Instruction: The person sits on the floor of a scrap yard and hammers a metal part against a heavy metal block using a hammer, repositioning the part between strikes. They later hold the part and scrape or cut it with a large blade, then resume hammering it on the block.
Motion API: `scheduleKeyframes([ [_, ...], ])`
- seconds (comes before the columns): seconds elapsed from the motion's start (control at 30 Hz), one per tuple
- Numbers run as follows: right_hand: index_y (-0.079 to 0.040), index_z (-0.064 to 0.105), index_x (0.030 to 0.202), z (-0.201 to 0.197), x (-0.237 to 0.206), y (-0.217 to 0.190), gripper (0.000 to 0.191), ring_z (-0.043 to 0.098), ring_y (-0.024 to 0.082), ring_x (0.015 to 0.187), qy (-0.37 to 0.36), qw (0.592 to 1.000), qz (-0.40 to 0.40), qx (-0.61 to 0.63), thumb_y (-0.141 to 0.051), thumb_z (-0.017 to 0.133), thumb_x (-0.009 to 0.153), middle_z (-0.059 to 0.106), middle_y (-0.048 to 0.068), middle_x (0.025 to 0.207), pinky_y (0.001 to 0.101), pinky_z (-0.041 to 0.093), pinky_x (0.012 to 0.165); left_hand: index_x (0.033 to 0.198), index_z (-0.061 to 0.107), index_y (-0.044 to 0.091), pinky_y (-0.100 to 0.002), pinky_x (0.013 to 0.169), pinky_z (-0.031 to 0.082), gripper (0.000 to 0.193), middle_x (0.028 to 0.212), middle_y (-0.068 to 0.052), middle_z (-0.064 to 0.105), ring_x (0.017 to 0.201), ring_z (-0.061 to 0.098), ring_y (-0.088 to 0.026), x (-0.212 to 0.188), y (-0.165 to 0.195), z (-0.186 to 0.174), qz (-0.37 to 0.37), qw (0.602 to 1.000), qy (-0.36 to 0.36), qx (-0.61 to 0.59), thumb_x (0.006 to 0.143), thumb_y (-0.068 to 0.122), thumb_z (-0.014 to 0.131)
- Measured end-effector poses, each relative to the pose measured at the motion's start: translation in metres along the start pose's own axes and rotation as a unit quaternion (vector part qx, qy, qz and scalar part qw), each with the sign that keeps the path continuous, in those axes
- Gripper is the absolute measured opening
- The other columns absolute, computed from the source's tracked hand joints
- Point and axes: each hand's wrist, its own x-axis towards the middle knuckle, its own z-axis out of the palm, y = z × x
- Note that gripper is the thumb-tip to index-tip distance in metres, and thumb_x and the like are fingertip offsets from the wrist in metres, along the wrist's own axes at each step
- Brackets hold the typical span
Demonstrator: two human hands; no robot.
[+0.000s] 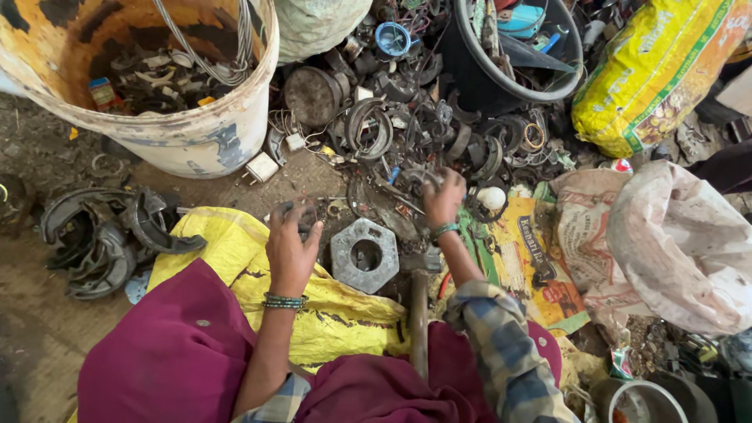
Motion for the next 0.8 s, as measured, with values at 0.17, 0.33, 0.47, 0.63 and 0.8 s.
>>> scheduleKeyframes([
  [0.17, -0.013, 0.07, 0.116, 0.009, -0.025, -0.026, 0.039, 0.06, 0.039, 0.108, -0.124, 0.974, -0.164, -0.092, -0.026, 0.08, 0.081, 0.067, 0.015, 0.114, 0.0549, 0.045, 0.092, 0.12, 0.068, 0.011, -0.047, 0.095, 0.051, 0.035, 0.135, -0.02, 0.057, 0.119, 0.06, -0.04, 0.002, -0.002, 0.0, 0.106, 0.991, 0.048, 0.059, 0.087, 0.02, 0.077],
  [0.33, -0.01, 0.076, 0.112, 0.008, -0.015, -0.023, 0.021, 0.072, 0.021, 0.09, -0.221, 0.964, 0.103, 0.108, -0.02, 0.068, 0.096, 0.076, 0.008, 0.099, 0.039, 0.058, 0.084, 0.12, 0.068, 0.012, -0.048, 0.096, 0.051, 0.035, 0.134, -0.021, 0.057, 0.121, 0.059, -0.041, 0.002, -0.008, 0.0, 0.105, 0.991, 0.05, 0.07, 0.087, 0.021, 0.078],
  [0.47, -0.001, 0.07, 0.115, -0.025, -0.015, -0.012, 0.018, 0.065, 0.018, 0.086, -0.28, 0.786, 0.252, 0.491, -0.01, 0.062, 0.102, 0.07, 0.009, 0.103, 0.0297, 0.058, 0.074, 0.12, 0.068, 0.012, -0.049, 0.097, 0.05, 0.036, 0.133, -0.021, 0.057, 0.121, 0.058, -0.042, 0.002, -0.009, 0.003, 0.111, 0.99, 0.045, 0.075, 0.087, 0.021, 0.079],
  [0.63, 0.001, 0.066, 0.119, -0.102, -0.059, -0.015, 0.019, 0.068, 0.016, 0.087, -0.27, 0.615, 0.384, 0.634, -0.005, 0.057, 0.102, 0.071, 0.011, 0.104, 0.0255, 0.06, 0.08, 0.128, 0.064, 0.012, -0.048, 0.103, 0.049, 0.046, 0.136, -0.018, 0.057, 0.127, 0.057, -0.041, -0.001, 0.011, -0.004, 0.171, 0.984, 0.024, 0.041, 0.085, 0.021, 0.08],
  [0.8, -0.002, 0.065, 0.116, -0.169, -0.125, -0.022, 0.016, 0.071, 0.016, 0.088, -0.272, 0.577, 0.353, 0.684, -0.005, 0.056, 0.102, 0.072, 0.007, 0.105, 0.0245, 0.059, 0.074, 0.147, 0.054, 0.014, -0.049, 0.111, 0.045, 0.069, 0.155, -0.018, 0.046, 0.138, 0.049, -0.04, -0.037, 0.064, -0.007, 0.266, 0.961, -0.069, -0.027, 0.083, 0.016, 0.079],
])
